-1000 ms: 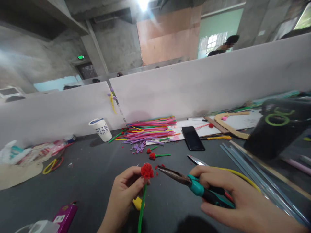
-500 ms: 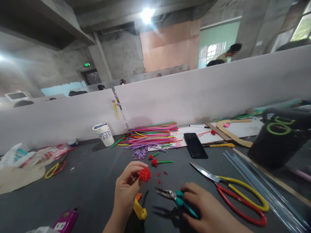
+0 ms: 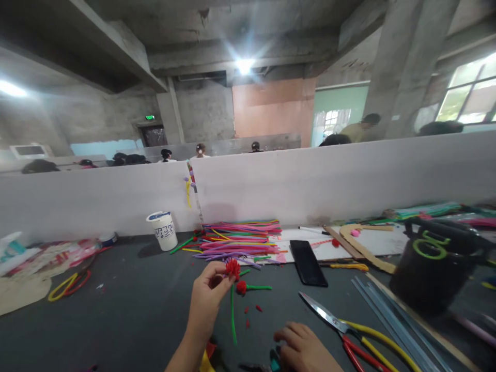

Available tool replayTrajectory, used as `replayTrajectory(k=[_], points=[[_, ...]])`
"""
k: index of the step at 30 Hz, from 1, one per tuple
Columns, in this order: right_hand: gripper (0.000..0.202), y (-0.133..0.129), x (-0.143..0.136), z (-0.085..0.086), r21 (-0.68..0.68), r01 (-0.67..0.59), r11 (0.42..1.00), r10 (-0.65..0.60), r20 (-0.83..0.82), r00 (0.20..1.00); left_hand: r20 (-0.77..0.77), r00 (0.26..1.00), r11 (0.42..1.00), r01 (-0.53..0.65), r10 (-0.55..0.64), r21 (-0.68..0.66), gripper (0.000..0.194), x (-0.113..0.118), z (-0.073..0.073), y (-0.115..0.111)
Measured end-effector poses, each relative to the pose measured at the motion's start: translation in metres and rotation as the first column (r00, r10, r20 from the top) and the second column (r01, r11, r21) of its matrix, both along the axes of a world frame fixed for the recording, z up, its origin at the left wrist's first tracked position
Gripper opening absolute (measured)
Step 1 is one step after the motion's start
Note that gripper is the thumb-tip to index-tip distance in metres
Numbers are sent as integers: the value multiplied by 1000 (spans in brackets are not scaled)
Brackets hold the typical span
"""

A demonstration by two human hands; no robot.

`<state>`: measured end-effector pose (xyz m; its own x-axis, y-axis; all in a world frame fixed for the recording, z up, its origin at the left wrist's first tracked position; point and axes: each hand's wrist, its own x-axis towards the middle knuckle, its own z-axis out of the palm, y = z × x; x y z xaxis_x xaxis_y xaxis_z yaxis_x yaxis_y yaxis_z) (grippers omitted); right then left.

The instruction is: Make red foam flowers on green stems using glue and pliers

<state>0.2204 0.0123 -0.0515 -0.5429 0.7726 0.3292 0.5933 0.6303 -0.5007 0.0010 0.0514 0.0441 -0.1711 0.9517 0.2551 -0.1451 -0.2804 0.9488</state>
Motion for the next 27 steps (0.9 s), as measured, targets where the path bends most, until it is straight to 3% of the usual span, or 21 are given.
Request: replayTrajectory(k=[2, 5, 8, 12, 16, 21, 27], points=[[4, 8, -4, 26, -63, 41, 997, -48, -110, 993, 66, 997, 997, 34, -30, -63, 10, 4, -1, 6], [20, 27, -19, 62, -177, 77, 981, -125, -282, 951, 178, 977, 977, 148, -120, -155, 10, 12, 2, 10], [25, 51, -39, 79, -264, 19, 964, -127, -398, 909, 275, 937, 943, 273, -216, -191, 12, 20, 7, 12], [27, 70, -60, 74, -310, -68, 948, -93, -476, 875, 374, 888, 907, 363, -269, -211, 17, 24, 11, 14], [25, 71, -64, 65, -270, -92, 959, -58, -499, 865, 470, 840, 862, 430, -271, -270, 17, 20, 8, 17], [18, 66, -64, 70, -81, 58, 995, -91, -497, 863, 511, 818, 841, 455, -265, -293, 20, 23, 2, 21], [14, 59, -68, 67, 68, 164, 984, -110, -488, 866, 453, 849, 864, 422, -270, -275, 24, 29, -1, 21]])
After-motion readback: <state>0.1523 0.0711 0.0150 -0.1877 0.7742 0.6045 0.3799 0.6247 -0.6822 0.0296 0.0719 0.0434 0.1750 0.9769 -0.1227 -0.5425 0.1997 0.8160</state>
